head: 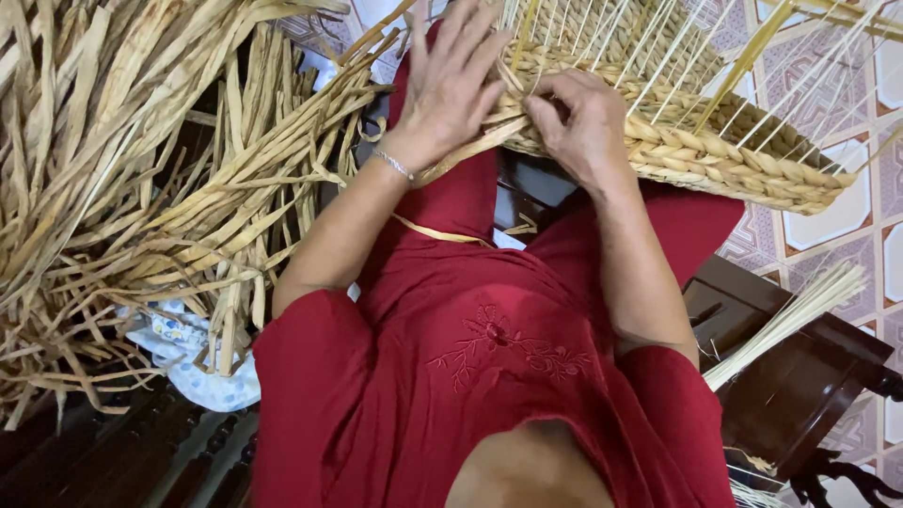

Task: The person weaves a basket by looping and threading dried fiber strips around the frame by hand.

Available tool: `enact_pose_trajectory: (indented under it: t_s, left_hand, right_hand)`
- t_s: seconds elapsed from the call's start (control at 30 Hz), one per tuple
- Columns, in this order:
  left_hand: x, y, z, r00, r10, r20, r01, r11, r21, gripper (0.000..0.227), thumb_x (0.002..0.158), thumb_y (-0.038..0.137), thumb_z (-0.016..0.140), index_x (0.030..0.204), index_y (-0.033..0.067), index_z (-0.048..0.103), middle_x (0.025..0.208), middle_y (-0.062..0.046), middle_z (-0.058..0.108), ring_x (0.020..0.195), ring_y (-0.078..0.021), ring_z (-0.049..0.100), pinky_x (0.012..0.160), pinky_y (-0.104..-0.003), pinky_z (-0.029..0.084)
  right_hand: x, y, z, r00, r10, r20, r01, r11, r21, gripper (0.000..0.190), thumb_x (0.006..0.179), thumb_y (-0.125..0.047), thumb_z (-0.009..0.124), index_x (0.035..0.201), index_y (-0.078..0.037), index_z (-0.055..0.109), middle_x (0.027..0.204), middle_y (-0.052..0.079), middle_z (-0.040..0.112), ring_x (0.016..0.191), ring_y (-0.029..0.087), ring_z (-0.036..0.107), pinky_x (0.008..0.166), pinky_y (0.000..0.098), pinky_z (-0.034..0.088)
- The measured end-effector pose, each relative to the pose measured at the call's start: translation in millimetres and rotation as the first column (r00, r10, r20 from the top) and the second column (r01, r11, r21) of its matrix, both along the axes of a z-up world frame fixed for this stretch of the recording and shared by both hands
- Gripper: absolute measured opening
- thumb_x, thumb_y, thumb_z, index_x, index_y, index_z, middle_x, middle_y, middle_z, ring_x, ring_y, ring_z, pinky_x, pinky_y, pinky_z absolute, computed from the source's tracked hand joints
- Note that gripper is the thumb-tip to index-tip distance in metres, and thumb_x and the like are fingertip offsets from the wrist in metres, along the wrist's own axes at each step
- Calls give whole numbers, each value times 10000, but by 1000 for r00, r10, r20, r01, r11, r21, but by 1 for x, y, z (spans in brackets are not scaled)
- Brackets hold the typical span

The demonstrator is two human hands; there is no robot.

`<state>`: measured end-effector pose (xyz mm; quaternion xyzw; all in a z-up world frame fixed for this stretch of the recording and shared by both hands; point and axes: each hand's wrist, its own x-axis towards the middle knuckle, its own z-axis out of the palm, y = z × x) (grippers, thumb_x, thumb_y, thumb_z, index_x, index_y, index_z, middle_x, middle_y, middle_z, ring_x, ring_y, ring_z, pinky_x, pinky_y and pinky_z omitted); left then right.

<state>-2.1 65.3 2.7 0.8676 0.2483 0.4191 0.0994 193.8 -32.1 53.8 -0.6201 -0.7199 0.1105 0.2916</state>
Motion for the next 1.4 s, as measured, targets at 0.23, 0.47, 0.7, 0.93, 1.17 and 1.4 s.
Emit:
enact_pose_trajectory:
  t_s: [0.23,0.47,0.7,0.93,1.17,1.4]
  left_hand:
    - [-23,0,-39,962,-183,-203,81,901,-427,205,1031,217,731,995,60,604,899,-114,633,921,-340,622,1006,-489,440]
    - [-24,-20,-14,990,137,-21,-139,974,-180,137,1021,214,685,1036,91,627,923,-86,601,842,-242,564,752,-390,430]
    - [-17,-40,-30,983,-109,-146,66,960,-272,199,986,215,728,1036,57,619,892,-107,614,869,-297,592,784,-425,462]
    - [-7,-19,12,986,-54,-160,32,990,-139,137,940,158,742,1004,70,659,911,-102,623,899,-279,592,839,-460,466]
    - [-4,-11,-6,997,56,46,-59,995,78,286,990,173,699,1243,46,659,1281,-143,551,1192,-291,529,1020,-490,442]
    - [-44,97,-108,462,725,511,524,241,-817,332,927,43,562,1256,92,551,936,-77,721,771,-189,761,619,-330,684]
  right_hand:
    - [-7,0,-30,980,-198,-5,197,972,132,81,972,-54,777,904,-36,737,758,82,695,677,178,641,614,352,510]
    - [-13,10,-47,967,-248,64,215,922,321,272,951,0,740,1202,26,637,1008,117,693,671,152,615,485,305,518]
    - [-11,5,-26,989,40,145,-65,983,171,188,1035,27,699,1207,-47,712,1146,89,732,1030,244,719,894,368,602]
    - [-19,3,-3,983,86,163,-107,987,121,218,949,-136,792,1145,-64,730,1081,121,753,973,263,731,916,413,569]
    - [-17,4,-25,963,-226,-145,226,974,-18,60,1004,-23,717,1062,-19,707,847,102,745,708,185,705,649,344,567]
    - [-17,9,-35,922,-234,-308,252,967,21,226,1047,-37,665,1251,-23,569,948,92,801,722,82,747,546,219,577]
